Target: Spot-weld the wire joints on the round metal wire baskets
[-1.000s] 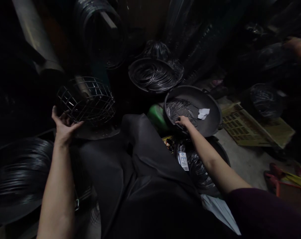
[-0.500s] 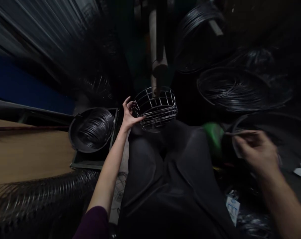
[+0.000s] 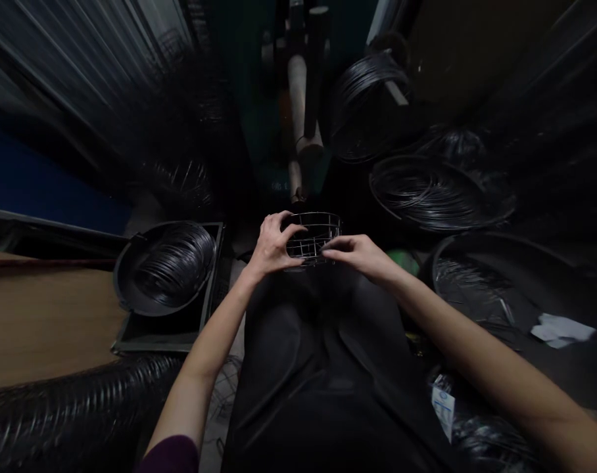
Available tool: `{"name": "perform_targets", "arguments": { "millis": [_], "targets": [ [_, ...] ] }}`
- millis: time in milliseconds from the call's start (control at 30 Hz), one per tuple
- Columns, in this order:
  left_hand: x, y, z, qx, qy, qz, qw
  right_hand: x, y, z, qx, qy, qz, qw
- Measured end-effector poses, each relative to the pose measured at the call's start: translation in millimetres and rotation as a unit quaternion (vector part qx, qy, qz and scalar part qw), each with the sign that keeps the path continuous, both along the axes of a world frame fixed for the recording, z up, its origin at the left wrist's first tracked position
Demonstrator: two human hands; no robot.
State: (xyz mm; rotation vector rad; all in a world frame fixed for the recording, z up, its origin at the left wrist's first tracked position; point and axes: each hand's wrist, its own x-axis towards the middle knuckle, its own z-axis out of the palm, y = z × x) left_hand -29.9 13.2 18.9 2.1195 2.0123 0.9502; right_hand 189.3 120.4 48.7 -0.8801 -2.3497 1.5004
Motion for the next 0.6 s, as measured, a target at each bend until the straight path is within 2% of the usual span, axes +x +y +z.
{"name": "perform_targets", "arguments": {
  "millis": [67, 133, 167, 233, 300, 433, 600],
  "targets": [
    [1.3, -1.2, 0.5, -0.002, -0.005, -0.004, 1.000, -13.8, -1.2, -4.4, 0.154, -0.025, 0.007, 0.988],
    [0.2, -4.2, 0.0, -0.004, -0.021, -0.002, 1.000, -18.9, -6.5, -8.5, 0.310, -0.068, 0.049, 0.947],
    [-1.0, -5.9, -0.6, -0.004, -0.031, 0.002, 0.999, -19.1, -9.6, -9.3, 0.368, -0.089, 0.075, 0.923],
    [-4.3, -8.6, -2.0, -0.004, -0.053, 0.016, 0.998, -18.0, -14.3, -8.6, 0.440, -0.115, 0.119, 0.883],
    [-8.1, -8.8, -3.2, -0.002, -0.072, 0.028, 0.997, -17.8, -14.3, -6.2, 0.472, -0.117, 0.136, 0.863],
    [-15.3, 0.1, -3.2, 0.007, -0.087, 0.030, 0.996, -24.6, -2.4, -0.4, 0.495, -0.097, 0.116, 0.856],
    [-19.5, 12.0, -2.8, 0.006, -0.095, 0.021, 0.995, -30.4, 10.0, 4.0, 0.513, -0.093, 0.133, 0.843]
  ]
}}
